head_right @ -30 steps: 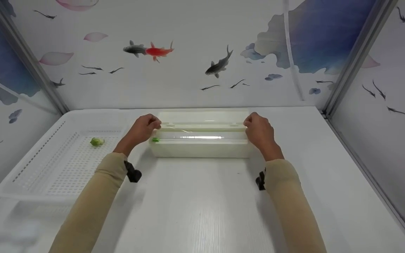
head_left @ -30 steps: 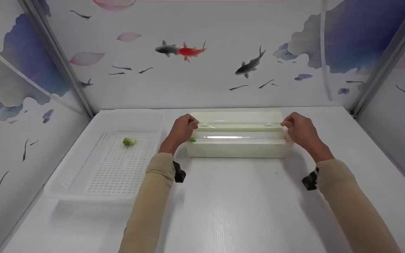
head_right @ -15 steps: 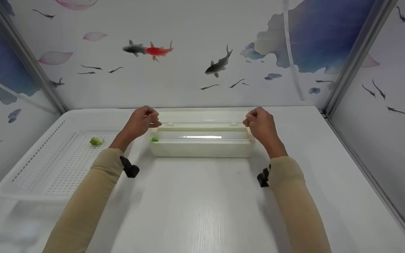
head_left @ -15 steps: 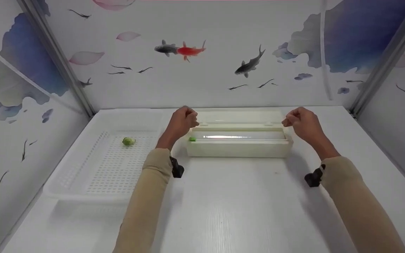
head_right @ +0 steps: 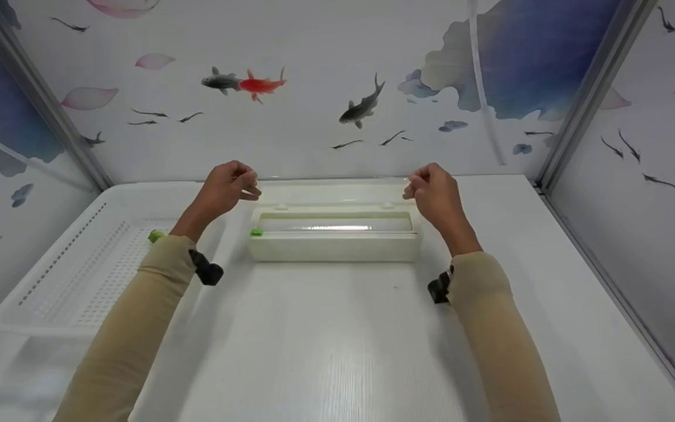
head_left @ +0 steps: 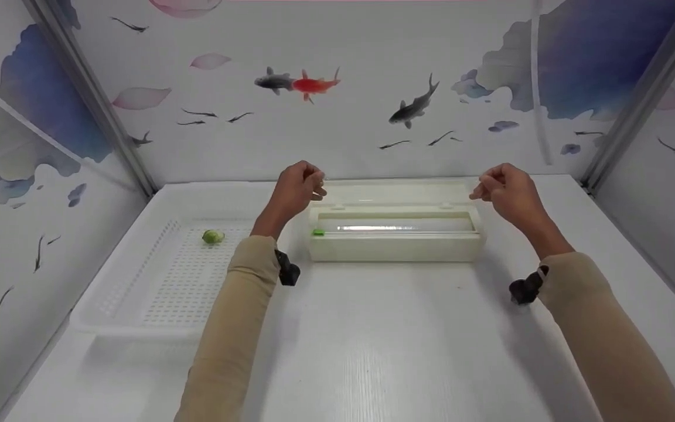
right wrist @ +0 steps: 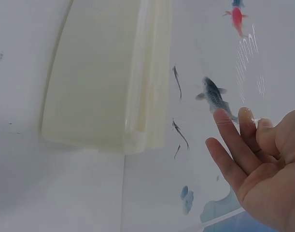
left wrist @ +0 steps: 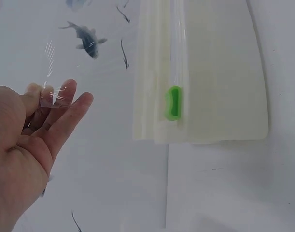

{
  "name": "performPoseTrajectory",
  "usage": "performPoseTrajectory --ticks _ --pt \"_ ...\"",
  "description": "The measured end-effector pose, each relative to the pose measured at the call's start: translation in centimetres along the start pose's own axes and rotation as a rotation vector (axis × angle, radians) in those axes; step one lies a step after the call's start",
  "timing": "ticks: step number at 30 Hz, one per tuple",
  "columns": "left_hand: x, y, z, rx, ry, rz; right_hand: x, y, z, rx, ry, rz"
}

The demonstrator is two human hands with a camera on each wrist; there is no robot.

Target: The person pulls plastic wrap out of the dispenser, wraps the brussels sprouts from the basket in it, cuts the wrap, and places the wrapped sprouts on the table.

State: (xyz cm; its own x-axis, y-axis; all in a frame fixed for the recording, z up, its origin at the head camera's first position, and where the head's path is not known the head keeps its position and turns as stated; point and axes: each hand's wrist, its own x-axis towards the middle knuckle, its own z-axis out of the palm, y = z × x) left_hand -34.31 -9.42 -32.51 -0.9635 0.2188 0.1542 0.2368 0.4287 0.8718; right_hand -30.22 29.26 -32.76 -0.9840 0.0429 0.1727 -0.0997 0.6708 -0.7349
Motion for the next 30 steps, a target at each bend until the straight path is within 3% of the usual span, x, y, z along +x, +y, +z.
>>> performPoseTrajectory --ticks 26,30 --pt "0.4 4.3 -2.4 0.035 0.058 0.054 0.9 -3.8 -3.3 0.068 0.054 -0.045" --pt "0.4 4.8 -2.7 0.049 0.060 0.088 1.1 -4.2 -3.6 0.067 0.075 -0.044"
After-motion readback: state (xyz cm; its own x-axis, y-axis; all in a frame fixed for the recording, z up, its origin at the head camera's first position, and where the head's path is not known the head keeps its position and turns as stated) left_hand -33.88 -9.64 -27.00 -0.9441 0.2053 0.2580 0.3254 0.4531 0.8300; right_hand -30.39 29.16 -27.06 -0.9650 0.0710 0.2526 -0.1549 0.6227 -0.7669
